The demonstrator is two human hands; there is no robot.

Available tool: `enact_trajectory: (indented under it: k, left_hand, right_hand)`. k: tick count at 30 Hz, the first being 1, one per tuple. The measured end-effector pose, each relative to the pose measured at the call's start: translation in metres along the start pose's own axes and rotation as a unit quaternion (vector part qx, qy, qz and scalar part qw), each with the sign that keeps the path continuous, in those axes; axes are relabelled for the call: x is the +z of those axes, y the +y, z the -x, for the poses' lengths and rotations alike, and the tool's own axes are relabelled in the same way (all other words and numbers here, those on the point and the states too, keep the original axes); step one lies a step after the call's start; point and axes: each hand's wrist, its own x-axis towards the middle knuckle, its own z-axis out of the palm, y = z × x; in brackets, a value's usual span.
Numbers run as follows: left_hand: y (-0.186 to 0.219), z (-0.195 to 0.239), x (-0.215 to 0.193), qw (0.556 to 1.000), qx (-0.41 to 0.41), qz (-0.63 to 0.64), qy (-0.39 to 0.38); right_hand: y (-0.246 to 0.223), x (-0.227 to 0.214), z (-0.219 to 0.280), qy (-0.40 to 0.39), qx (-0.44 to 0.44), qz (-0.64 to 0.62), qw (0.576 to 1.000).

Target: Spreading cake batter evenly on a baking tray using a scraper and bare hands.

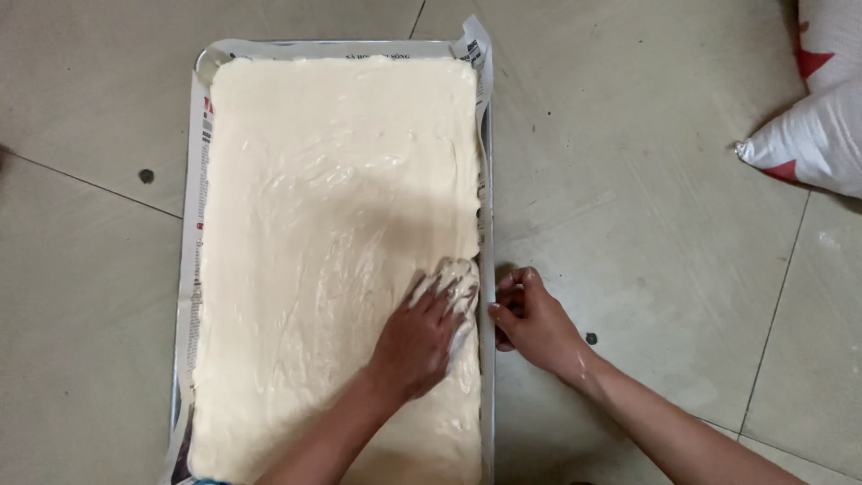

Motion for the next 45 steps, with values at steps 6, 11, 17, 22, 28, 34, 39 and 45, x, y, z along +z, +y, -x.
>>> enact_trajectory:
  k: [6, 11, 17, 22, 28, 34, 39, 45]
  left_hand:
    - [-0.060, -0.080, 0.014, 0.991, -0.040, -0.087, 0.090]
    - [-0.080, -0.128, 0.006, 0.985, -0.077, -0.064, 0.143]
    - [-0.055, -0.084, 0.012, 0.994, -0.044, -0.066, 0.072]
    - [0.001, -0.007, -0.018, 0.997, 0.003, -0.065, -0.034]
    - [0.003, 0.026, -0.018, 0.997, 0.061, -0.006, -0.043]
    - [-0.023, -0.026, -0.006, 0.994, -0.010, -0.109, -0.002]
    - [0.000, 0.005, -0.023, 0.994, 0.059, -0.093, -0.006]
    - [0.019, 0.077, -0.033, 0.979, 0.201, -0.011, 0.023]
  right_hand:
    - [-0.006, 0.003, 0.021, -0.004, 0.015, -0.014, 1.000]
    - [-0.018, -0.008, 0.041, 0.004, 0.051, -0.046, 0.998]
    - [-0.010, -0.014, 0.044, 0.036, 0.072, -0.085, 0.993]
    - [-0.025, -0.016, 0.051, 0.033, 0.074, -0.100, 0.992]
    - [-0.021, -0.014, 0.053, 0.026, 0.081, -0.117, 0.990]
    - [-0.023, -0.005, 0.064, 0.016, 0.089, -0.107, 0.990]
    - [0.006, 0.015, 0.059, -0.044, 0.075, -0.096, 0.992]
    - [0.003, 0.017, 0.062, -0.029, 0.068, -0.087, 0.994]
